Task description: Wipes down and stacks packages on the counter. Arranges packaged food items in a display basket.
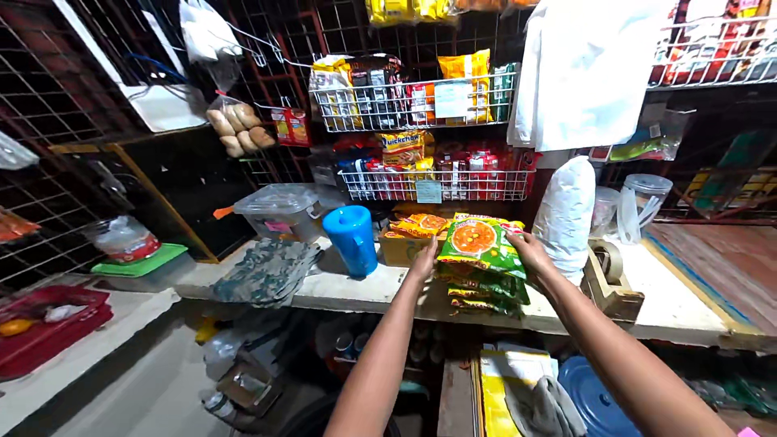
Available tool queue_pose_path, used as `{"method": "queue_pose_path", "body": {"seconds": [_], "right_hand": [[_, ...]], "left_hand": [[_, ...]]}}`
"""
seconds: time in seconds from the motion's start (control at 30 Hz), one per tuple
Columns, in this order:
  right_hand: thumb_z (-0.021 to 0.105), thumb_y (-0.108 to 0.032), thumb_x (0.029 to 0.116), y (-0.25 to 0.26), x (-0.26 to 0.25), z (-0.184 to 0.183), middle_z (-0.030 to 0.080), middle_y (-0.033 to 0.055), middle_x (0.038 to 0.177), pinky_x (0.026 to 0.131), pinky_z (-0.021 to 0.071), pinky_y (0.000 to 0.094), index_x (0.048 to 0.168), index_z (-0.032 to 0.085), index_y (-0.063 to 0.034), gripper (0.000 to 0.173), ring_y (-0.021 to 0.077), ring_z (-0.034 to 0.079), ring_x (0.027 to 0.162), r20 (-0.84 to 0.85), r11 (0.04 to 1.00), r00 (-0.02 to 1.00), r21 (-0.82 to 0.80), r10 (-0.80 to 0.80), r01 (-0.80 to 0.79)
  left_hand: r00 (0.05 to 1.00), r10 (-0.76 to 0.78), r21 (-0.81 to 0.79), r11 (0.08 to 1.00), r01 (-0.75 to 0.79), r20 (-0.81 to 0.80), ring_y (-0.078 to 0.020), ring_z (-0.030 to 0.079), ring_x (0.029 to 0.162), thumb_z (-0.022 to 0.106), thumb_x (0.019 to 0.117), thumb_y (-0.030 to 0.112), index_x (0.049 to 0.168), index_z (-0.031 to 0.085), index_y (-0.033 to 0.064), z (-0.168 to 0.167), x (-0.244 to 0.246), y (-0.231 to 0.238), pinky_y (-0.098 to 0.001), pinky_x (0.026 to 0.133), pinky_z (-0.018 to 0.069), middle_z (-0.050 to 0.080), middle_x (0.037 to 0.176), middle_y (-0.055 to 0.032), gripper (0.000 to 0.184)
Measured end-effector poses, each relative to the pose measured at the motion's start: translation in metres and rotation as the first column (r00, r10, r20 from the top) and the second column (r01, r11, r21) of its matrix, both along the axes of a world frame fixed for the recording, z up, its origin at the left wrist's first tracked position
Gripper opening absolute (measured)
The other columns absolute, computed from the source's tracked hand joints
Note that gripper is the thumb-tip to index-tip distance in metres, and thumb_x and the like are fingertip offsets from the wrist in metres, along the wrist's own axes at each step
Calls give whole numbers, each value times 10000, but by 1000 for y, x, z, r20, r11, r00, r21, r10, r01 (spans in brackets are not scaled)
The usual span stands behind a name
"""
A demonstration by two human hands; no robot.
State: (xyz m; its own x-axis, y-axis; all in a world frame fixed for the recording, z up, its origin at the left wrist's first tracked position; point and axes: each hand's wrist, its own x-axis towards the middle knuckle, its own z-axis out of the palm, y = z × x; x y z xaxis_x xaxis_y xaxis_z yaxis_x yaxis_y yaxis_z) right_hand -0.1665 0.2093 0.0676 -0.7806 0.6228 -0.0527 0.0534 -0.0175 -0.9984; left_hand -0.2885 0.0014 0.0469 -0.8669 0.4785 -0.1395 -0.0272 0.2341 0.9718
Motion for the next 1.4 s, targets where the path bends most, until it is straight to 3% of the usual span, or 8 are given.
{"method": "queue_pose_path", "body": {"seconds": [0.27,0.57,0.7,0.9,1.03,1.17,1.3,1.4], "right_hand": [[578,-453,1020,13,1,-15,606,247,1343,1083,434,548,1409,547,3,600,364,582,1256,233,898,971,416,47,-144],[643,-231,1012,3,30,-15,552,263,1377,936,555,452,1506,397,9,602,310,642,1142,95,960,988,240,125,-145],[635,-315,1012,16,32,-31,577,258,1378,1051,475,505,1500,433,-9,610,350,607,1225,170,923,981,354,96,-151],[282,-510,1104,24,48,-62,565,227,1305,877,498,439,1501,393,-13,646,280,600,1040,182,997,983,-59,-29,41],[161,-605,1072,14,41,-81,574,188,1390,963,518,464,1523,408,-82,734,270,613,1184,84,948,995,-318,55,-26],[204,-485,1112,-8,29,-66,678,103,1077,796,561,379,1330,555,-91,571,183,666,944,14,934,999,-356,44,-36],[106,-697,1025,20,31,-79,624,171,1292,879,543,485,1496,419,-112,814,276,641,1103,55,897,994,-438,94,-60],[95,-756,987,25,32,-81,616,179,1306,875,538,512,1511,396,-126,873,297,635,1112,83,890,991,-453,102,-54]], "left_hand": [[967,-187,59,982,179,171,-270,607,1218,404,1084,488,1467,460,34,-17,-5,22,-465,1024,502,599,1355,-187,597],[974,-193,77,980,184,117,-237,619,1161,437,1107,278,1489,391,3,16,33,39,-395,989,515,588,1324,-204,473],[975,-174,15,985,174,137,-251,608,1183,456,1100,314,1491,406,10,-2,26,42,-404,1008,500,581,1342,-209,498],[962,-157,173,978,120,221,-256,611,1200,373,1100,455,1560,334,96,-12,17,29,-434,1007,513,584,1367,-182,585],[952,-111,207,977,52,284,-257,634,1150,229,1068,605,1411,520,80,-16,16,34,-464,965,528,642,1265,-163,691],[952,-145,73,989,130,268,-283,563,1285,348,1080,542,1516,411,74,-11,23,42,-492,1057,473,561,1409,-186,643],[937,-132,171,982,79,324,-259,624,1172,295,1067,594,1443,487,94,-22,12,33,-469,975,526,630,1297,-154,654],[922,-111,156,986,57,371,-298,549,1289,248,1023,694,1464,480,122,-40,8,25,-536,1038,464,570,1405,-163,759]]}}
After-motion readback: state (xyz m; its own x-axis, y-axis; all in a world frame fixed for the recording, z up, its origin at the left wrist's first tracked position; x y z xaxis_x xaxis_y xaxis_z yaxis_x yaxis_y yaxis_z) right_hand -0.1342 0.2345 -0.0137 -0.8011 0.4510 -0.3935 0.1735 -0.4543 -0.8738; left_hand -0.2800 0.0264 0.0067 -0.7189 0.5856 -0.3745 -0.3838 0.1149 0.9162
